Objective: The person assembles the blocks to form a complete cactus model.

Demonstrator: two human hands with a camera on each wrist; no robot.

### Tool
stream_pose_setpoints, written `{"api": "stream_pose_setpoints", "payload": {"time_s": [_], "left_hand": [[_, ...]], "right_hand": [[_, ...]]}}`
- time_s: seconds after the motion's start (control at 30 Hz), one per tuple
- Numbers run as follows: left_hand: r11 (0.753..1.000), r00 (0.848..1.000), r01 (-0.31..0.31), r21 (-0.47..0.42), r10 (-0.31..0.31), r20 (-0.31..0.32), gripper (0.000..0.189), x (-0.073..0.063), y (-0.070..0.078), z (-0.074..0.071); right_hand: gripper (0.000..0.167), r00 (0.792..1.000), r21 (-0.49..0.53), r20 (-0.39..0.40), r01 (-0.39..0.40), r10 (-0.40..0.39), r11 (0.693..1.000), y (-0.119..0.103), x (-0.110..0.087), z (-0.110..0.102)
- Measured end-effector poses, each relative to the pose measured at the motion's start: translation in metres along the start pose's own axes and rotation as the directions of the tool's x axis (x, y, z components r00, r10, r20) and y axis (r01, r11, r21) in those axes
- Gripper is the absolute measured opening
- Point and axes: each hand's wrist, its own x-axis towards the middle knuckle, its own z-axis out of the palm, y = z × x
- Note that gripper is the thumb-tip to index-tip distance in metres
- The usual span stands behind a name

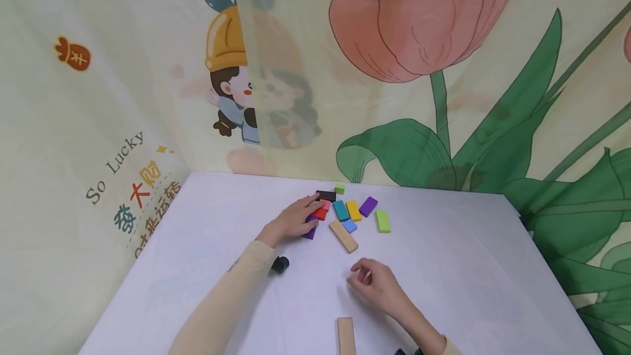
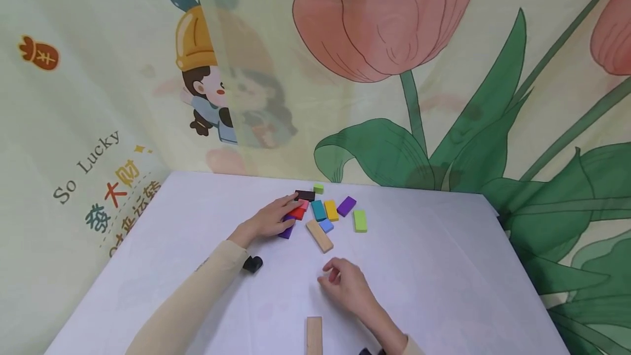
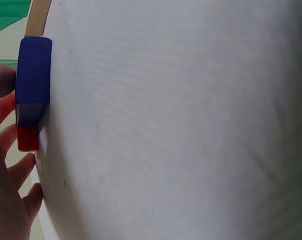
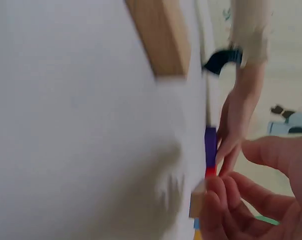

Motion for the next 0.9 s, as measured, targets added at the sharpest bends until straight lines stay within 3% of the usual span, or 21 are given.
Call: {"api": "stream_pose_setpoints", "payload": {"time_s": [0.13,0.33,0.57,0.9], "left_hand": [[1.000,1.000,0.001,-0.006,-0.001,-0.011,0.060,0.000,-0.001,-0.002],[1.000,1.000,-0.012,-0.019,0.012,-0.019,0.060,0.000,0.000,0.000],[1.000,1.000,-0.015,-0.021,0.015,-0.009,0.061,0.001,0.001,0.001],[0.999,1.000,0.018,-0.045,-0.018,0.000,0.061,0.001,0.002,-0.001]], "right_hand": [[0.022,0.980,-0.087,-0.199,-0.016,-0.002,0.996,-0.007,0.044,-0.007],[0.032,0.976,-0.180,-0.218,-0.071,0.030,0.981,-0.018,0.082,-0.008],[0.030,0.983,-0.186,-0.174,-0.095,0.063,0.978,-0.019,0.086,-0.003],[0.057,0.992,-0.116,-0.122,-0.042,0.028,0.992,-0.018,0.080,-0.002]]}}
